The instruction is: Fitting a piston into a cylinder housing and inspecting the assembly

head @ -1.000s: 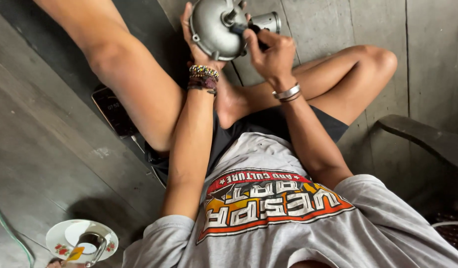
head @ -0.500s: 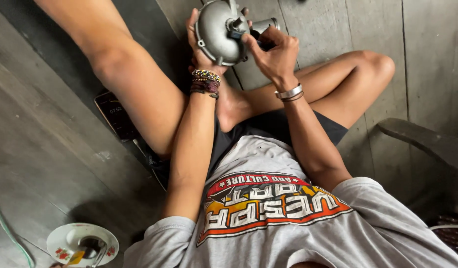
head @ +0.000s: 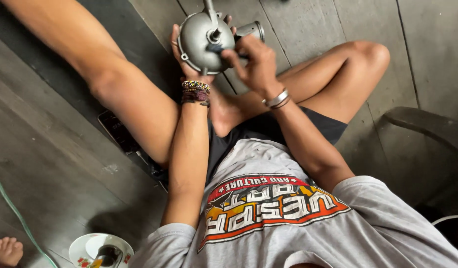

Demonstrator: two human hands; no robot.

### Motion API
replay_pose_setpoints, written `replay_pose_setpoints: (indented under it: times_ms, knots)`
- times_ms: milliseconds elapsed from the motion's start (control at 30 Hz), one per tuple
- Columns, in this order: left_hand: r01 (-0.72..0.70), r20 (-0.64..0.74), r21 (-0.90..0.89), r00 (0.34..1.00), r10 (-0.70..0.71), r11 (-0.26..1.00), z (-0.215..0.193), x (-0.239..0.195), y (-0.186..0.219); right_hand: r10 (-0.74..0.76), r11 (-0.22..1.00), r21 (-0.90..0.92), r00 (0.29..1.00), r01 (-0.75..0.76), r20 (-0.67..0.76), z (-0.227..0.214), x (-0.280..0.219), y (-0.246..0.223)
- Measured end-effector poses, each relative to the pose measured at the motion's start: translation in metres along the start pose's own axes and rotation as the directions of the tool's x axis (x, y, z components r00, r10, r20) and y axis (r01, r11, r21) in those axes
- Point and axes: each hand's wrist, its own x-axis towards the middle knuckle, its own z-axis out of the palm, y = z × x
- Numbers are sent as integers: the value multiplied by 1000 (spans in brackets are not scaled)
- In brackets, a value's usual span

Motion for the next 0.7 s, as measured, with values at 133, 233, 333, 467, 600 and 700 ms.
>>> replay_pose_setpoints:
  times_ms: [133, 233, 333, 467, 600, 700]
  knots:
    - [5, 10, 7, 1000, -5, 1000, -2, 0, -4, -57, 993, -94, 988, 71, 147, 6, -1, -18]
    - [-8, 32, 34, 999, 6, 999, -2, -5, 4, -53, 996, 79, 992, 44, 118, 6, 0, -8]
    - [-18, 69, 45, 998, 15, 999, -1, -6, 5, 50, 985, 165, 999, -52, 20, 1, -3, 15]
    - [-39, 126, 49, 991, 33, 998, 0, -1, 3, 65, 997, -50, 998, -66, -11, -6, 3, 11]
    - [-49, 172, 67, 984, 37, 997, 3, -1, 1, -90, 996, 6, 990, 90, 104, -2, 2, -13]
    - [-57, 202, 83, 979, 39, 995, 5, -3, 3, -126, 991, 54, 982, 119, 142, 1, 0, 0]
